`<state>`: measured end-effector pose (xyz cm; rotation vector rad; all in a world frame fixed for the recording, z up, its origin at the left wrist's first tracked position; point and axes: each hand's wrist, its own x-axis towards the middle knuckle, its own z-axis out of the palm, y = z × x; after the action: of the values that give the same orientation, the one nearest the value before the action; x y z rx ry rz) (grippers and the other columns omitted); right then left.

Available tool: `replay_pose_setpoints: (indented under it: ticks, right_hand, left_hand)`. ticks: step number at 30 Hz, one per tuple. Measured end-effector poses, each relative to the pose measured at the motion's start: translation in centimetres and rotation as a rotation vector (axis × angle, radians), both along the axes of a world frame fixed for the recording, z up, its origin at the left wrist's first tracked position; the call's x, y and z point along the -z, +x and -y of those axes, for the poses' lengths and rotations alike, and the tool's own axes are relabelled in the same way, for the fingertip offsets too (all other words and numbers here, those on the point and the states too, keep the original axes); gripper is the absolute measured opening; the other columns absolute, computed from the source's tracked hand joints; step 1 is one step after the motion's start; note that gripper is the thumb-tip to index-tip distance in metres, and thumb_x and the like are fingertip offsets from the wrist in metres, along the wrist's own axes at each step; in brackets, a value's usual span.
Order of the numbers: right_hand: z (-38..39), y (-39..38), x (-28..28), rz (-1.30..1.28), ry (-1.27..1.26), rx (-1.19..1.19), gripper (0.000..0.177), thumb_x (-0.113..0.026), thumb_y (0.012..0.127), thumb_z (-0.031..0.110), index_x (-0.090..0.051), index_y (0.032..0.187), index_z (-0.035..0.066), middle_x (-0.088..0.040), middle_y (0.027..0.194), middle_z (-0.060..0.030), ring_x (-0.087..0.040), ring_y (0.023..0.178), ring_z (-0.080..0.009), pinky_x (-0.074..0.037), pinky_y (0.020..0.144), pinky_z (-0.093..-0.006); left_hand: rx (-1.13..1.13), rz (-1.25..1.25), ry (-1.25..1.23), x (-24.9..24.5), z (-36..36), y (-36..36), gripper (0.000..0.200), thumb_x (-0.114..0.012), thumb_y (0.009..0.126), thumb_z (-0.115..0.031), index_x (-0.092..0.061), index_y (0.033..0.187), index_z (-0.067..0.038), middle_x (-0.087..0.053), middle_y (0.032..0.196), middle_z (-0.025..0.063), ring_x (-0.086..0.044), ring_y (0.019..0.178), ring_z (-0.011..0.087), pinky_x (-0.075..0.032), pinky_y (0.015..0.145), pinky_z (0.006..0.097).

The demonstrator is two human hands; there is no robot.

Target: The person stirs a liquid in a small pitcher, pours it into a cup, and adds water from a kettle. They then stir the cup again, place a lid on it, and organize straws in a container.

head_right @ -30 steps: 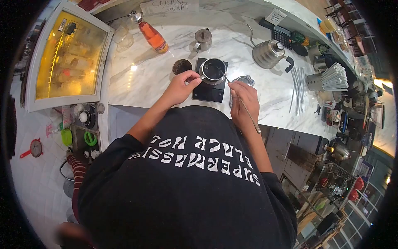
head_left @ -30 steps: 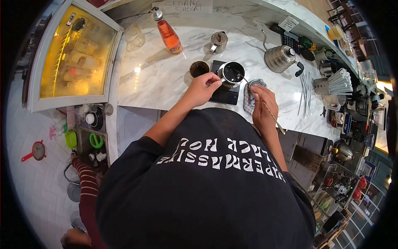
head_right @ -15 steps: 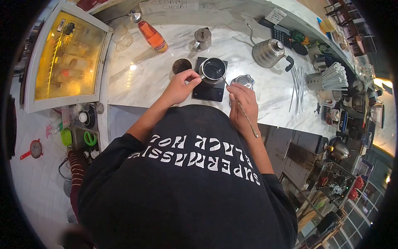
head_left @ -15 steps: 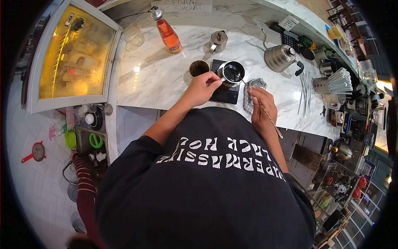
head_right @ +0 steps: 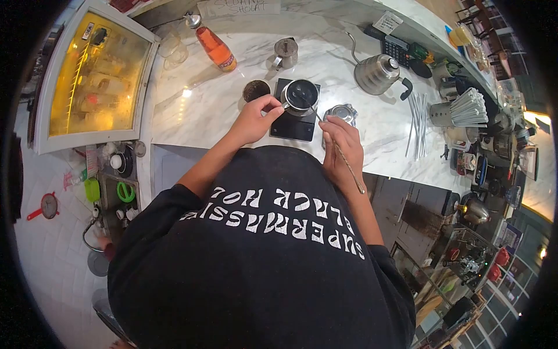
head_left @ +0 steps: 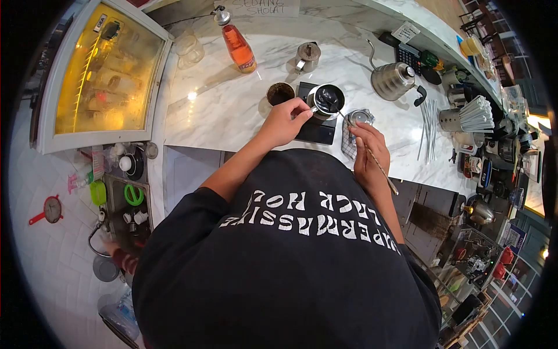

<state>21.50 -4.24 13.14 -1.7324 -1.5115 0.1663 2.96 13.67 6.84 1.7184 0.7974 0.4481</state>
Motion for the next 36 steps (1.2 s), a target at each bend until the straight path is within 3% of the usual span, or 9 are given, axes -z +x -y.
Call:
replay_pose_setpoints:
  ticks: [5,8,15,32,35,36]
  right_hand:
    - [0.3,-0.2,-0.1,-0.019,-0.001,-0.002,0.016,-0.063,0.100,0.003,-0.071,0.115,0.003,-0.074,0.114,-0.0150,-0.067,0.115,-0.0334,-0.052,0.097,-0.0426]
    - [0.4,-0.2,0.0,-0.014,0.001,-0.005,0.016,-0.064,0.100,0.003,-0.072,0.114,0.003,-0.074,0.114,-0.0148,-0.068,0.115,-0.0333,-0.053,0.097,-0.0424]
    - [-0.3,0.3,0.0,0.005,0.056,0.077,0.016,-0.065,0.100,0.004,-0.072,0.115,0.004,-0.075,0.113,-0.0141,-0.068,0.112,-0.0328,-0.053,0.095,-0.0414]
    - [-0.8,0.2,0.3,0.018,0.044,0.023,0.017,-0.065,0.098,0.002,-0.072,0.114,0.004,-0.075,0.112,-0.0144,-0.069,0.112,-0.0325,-0.053,0.094,-0.0416]
    - [-0.8,0.1,0.2,0.027,0.044,0.015,0.017,-0.066,0.098,0.001,-0.072,0.114,0.004,-0.075,0.111,-0.0145,-0.069,0.111,-0.0326,-0.053,0.094,-0.0416]
    - [-0.8,0.0,0.2,0.031,0.044,0.014,0.018,-0.066,0.098,0.001,-0.072,0.114,0.003,-0.075,0.111,-0.0145,-0.069,0.111,-0.0327,-0.053,0.093,-0.0416]
  left_hand:
    - [-0.005,0.008,0.006,0.5,0.0,0.1,0.018,-0.069,0.101,-0.018,-0.068,0.101,-0.001,-0.069,0.092,0.0040,-0.063,0.088,0.0141,-0.051,0.085,0.0323]
    - [-0.037,0.064,0.062,1.0,0.1,0.2,0.019,-0.071,0.099,-0.019,-0.069,0.099,0.000,-0.071,0.087,0.0073,-0.063,0.077,0.0144,-0.052,0.075,0.0320]
    - [-0.038,0.057,0.046,1.2,0.1,0.2,0.019,-0.071,0.099,-0.019,-0.069,0.101,0.000,-0.071,0.087,0.0071,-0.064,0.079,0.0136,-0.053,0.076,0.0314]
    - [-0.031,0.038,0.047,0.5,0.1,0.2,0.019,-0.071,0.099,-0.018,-0.070,0.101,0.000,-0.071,0.087,0.0068,-0.063,0.079,0.0133,-0.052,0.075,0.0310]
    - [0.011,-0.015,0.002,0.3,-0.1,0.0,0.020,-0.068,0.101,-0.021,-0.070,0.104,-0.001,-0.071,0.095,0.0051,-0.065,0.092,0.0156,-0.052,0.087,0.0338]
    - [-0.004,0.008,0.019,0.5,-0.1,0.0,0.020,-0.069,0.100,-0.020,-0.070,0.103,-0.001,-0.071,0.092,0.0057,-0.064,0.087,0.0150,-0.052,0.083,0.0330]
